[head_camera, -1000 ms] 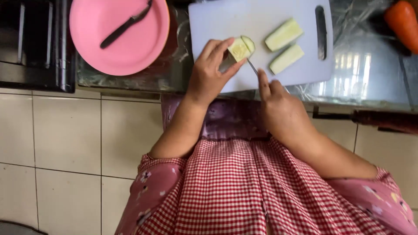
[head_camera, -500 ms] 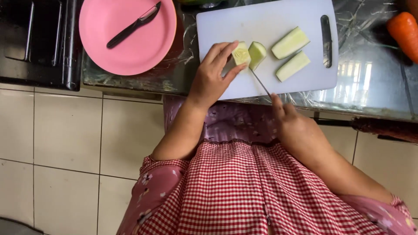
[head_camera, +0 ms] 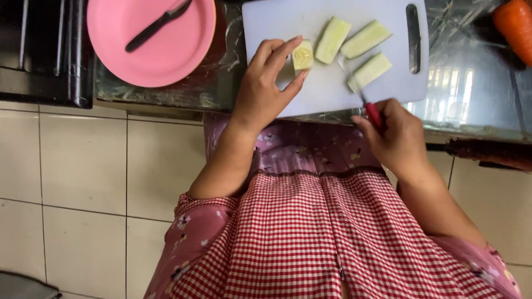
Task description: Cutting a cucumber into pieces on a cutting board using a knife.
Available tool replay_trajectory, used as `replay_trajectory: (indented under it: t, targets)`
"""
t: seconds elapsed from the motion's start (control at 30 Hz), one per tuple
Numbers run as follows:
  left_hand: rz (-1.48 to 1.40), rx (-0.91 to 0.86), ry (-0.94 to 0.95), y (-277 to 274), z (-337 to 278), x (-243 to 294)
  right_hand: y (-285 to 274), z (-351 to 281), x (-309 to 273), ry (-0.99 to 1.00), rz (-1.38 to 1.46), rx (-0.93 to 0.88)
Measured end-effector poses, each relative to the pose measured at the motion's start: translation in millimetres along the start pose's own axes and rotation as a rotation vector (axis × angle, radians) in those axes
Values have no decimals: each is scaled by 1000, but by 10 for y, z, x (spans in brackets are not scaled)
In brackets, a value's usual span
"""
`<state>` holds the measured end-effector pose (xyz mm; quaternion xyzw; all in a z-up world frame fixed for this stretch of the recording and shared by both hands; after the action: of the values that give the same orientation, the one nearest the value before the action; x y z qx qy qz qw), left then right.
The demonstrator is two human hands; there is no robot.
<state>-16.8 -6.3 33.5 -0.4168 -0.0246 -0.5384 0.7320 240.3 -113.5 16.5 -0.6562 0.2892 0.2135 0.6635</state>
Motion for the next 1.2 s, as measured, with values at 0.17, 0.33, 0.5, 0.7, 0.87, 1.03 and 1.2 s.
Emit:
replay_trajectory:
  t: [0.17, 0.33, 0.5, 0.7, 0.87, 1.03, 1.2]
  targets:
    - [-37, -28, -19, 16, -17, -46, 300, 82, -119, -3, 212, 65]
    - [-60, 22, 50, 51, -37, -102, 581, 128, -289, -175, 263, 139]
    - [-91, 23, 28, 56, -63, -115, 712, 115, -279, -168, 163, 217]
    - [-61, 63, 77, 99, -70, -130, 539, 118, -160, -114, 301, 134]
    - [-38, 85, 50, 121, -36, -95, -88, -7, 878, 95, 147, 381]
    - [-91, 21, 32, 75, 20, -88, -943, -530, 1966, 199, 249, 379]
    - [-218, -46, 2, 64, -62, -236, -1073, -1028, 2637, 279, -265, 361]
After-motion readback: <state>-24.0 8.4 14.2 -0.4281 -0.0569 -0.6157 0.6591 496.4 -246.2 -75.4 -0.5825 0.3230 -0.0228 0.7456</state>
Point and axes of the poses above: each hand's wrist, its own z-axis towards the middle knuckle, its own y-axis out of the palm, x = y × z, the point moved 2 cm from there along z, towards the middle knuckle, and after that the axes turned 12 degrees about y, right-handed, at the moved point
